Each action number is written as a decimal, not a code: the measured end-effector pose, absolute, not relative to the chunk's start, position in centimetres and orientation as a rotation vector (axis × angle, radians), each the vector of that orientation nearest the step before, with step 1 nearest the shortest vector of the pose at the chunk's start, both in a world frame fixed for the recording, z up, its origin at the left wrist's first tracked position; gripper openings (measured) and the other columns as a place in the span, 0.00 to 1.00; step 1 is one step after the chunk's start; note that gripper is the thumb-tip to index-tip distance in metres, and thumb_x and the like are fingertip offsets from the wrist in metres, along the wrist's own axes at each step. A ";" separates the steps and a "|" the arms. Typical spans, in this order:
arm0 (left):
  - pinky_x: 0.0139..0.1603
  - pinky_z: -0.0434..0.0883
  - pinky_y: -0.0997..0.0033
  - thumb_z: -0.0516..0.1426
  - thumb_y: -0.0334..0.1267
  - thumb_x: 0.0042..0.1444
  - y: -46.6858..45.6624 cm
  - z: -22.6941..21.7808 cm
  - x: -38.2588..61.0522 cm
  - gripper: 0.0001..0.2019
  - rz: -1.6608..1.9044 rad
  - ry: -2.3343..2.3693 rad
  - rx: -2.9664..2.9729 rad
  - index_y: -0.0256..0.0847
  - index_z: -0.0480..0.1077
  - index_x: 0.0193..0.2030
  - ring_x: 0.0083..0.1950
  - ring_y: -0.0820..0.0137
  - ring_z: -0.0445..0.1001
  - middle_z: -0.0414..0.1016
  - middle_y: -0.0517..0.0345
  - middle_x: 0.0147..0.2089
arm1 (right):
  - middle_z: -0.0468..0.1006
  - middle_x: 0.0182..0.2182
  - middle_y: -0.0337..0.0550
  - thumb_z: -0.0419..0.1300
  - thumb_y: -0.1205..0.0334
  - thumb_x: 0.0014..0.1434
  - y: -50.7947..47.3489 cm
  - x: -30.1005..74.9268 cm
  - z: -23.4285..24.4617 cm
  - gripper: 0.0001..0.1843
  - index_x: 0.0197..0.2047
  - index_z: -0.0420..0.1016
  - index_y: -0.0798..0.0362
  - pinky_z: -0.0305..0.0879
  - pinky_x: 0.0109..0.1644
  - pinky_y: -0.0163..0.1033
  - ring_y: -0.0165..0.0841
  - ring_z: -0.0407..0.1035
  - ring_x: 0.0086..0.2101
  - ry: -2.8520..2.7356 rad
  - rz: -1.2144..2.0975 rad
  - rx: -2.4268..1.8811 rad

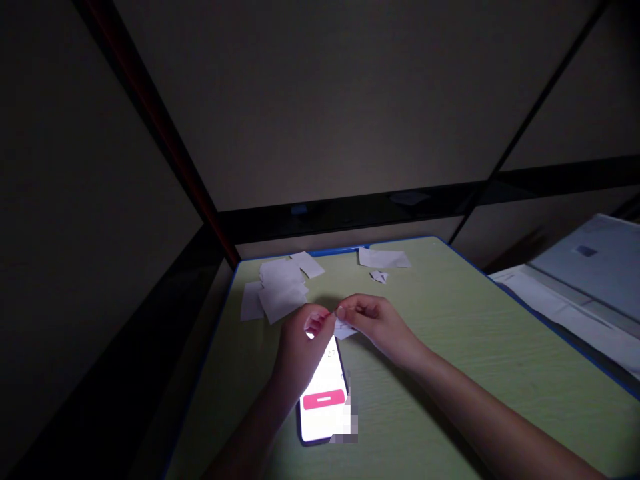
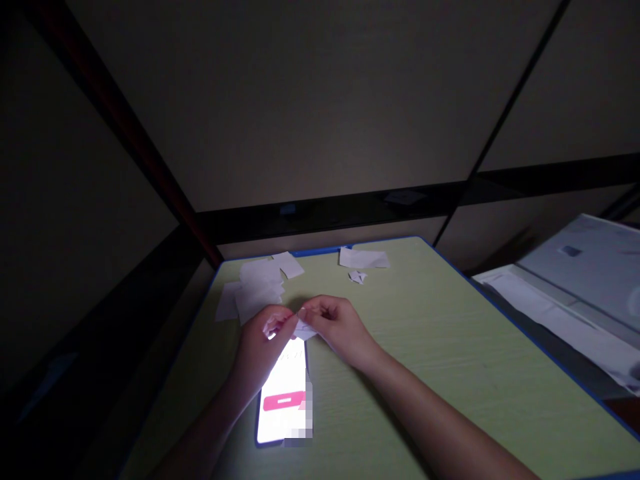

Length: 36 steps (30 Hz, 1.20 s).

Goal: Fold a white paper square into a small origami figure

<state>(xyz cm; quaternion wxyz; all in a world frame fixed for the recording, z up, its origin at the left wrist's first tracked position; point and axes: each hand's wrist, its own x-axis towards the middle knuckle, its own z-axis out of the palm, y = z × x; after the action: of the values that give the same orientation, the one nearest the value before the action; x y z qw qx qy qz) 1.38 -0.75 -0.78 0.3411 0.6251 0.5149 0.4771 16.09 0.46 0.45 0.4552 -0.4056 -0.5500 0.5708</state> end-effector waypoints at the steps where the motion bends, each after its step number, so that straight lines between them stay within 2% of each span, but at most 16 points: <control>1: 0.29 0.68 0.74 0.56 0.35 0.50 -0.8 -0.8 1.4 0.04 1.239 1.337 1.625 0.37 0.68 0.29 0.28 0.72 0.72 0.72 0.58 0.27 | 0.69 0.20 0.36 0.62 0.56 0.48 0.4 16.1 0.5 0.12 0.28 0.72 0.57 0.57 0.27 0.34 0.27 0.62 0.22 -1.357 1.419 -0.996; 5: 0.28 0.67 0.75 0.55 0.36 0.50 -0.9 -0.7 1.3 0.05 1.242 1.350 1.616 0.37 0.68 0.28 0.27 0.72 0.71 0.72 0.60 0.25 | 0.73 0.24 0.39 0.62 0.58 0.49 0.4 16.1 0.7 0.09 0.29 0.73 0.57 0.59 0.31 0.35 0.28 0.65 0.26 -1.426 1.464 -0.964; 8: 0.27 0.66 0.75 0.54 0.37 0.51 -0.9 -0.2 1.2 0.06 1.221 1.306 1.595 0.37 0.67 0.28 0.26 0.72 0.70 0.70 0.61 0.23 | 0.73 0.23 0.38 0.61 0.59 0.50 0.4 16.2 0.5 0.09 0.27 0.73 0.57 0.57 0.30 0.34 0.27 0.64 0.25 -1.458 1.452 -0.963; 11: 0.26 0.64 0.74 0.49 0.39 0.54 -0.8 0.3 0.6 0.11 1.281 1.207 1.523 0.36 0.68 0.30 0.25 0.72 0.69 0.69 0.60 0.22 | 0.70 0.22 0.37 0.61 0.60 0.50 0.4 16.3 0.4 0.09 0.27 0.72 0.57 0.55 0.28 0.33 0.26 0.62 0.24 -1.430 1.421 -0.966; 14: 0.26 0.64 0.72 0.45 0.39 0.52 -0.8 0.5 0.0 0.13 1.359 1.070 1.437 0.37 0.67 0.34 0.26 0.71 0.70 0.72 0.57 0.27 | 0.69 0.21 0.36 0.61 0.60 0.49 0.4 16.4 0.4 0.08 0.26 0.71 0.56 0.55 0.27 0.33 0.26 0.61 0.23 -1.396 1.420 -0.972; 19: 0.27 0.63 0.70 0.44 0.32 0.46 -1.2 0.4 -0.1 0.11 1.343 1.074 1.490 0.38 0.67 0.27 0.26 0.69 0.68 0.71 0.57 0.25 | 0.69 0.21 0.36 0.61 0.60 0.49 0.3 16.3 0.6 0.07 0.27 0.71 0.55 0.55 0.27 0.34 0.27 0.61 0.23 -1.385 1.404 -0.987; 25: 0.26 0.62 0.73 0.45 0.26 0.43 -1.2 -0.1 0.1 0.11 1.360 1.150 1.613 0.39 0.67 0.22 0.25 0.71 0.67 0.69 0.59 0.22 | 0.70 0.21 0.36 0.61 0.59 0.49 0.3 16.3 0.7 0.08 0.27 0.72 0.55 0.55 0.27 0.34 0.27 0.61 0.23 -1.364 1.379 -0.997; 27: 0.27 0.62 0.74 0.46 0.26 0.44 -1.2 -0.2 0.3 0.10 1.315 1.204 1.657 0.38 0.68 0.24 0.26 0.72 0.67 0.69 0.59 0.23 | 0.70 0.21 0.36 0.61 0.58 0.49 0.3 16.3 0.7 0.08 0.27 0.72 0.55 0.55 0.27 0.34 0.27 0.61 0.23 -1.371 1.369 -0.998; 31: 0.27 0.63 0.76 0.52 0.32 0.50 -1.5 0.0 0.8 0.03 1.193 1.252 1.754 0.39 0.67 0.31 0.28 0.73 0.68 0.70 0.60 0.27 | 0.69 0.21 0.36 0.60 0.57 0.50 0.3 16.4 0.5 0.10 0.28 0.72 0.56 0.55 0.28 0.34 0.27 0.61 0.23 -1.402 1.350 -1.002; 36: 0.25 0.62 0.78 0.55 0.33 0.50 -1.8 0.2 1.2 0.01 1.150 1.228 1.848 0.39 0.66 0.29 0.26 0.75 0.66 0.68 0.62 0.25 | 0.68 0.21 0.36 0.59 0.57 0.52 0.5 16.4 0.1 0.10 0.28 0.71 0.56 0.54 0.27 0.33 0.27 0.59 0.23 -1.428 1.331 -0.989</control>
<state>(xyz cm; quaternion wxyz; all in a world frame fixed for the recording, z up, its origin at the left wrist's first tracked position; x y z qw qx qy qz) 1.21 -1.83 0.17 0.3156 0.7016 0.4664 0.4367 16.38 0.49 0.12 0.4588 -0.4014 -0.5800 0.5403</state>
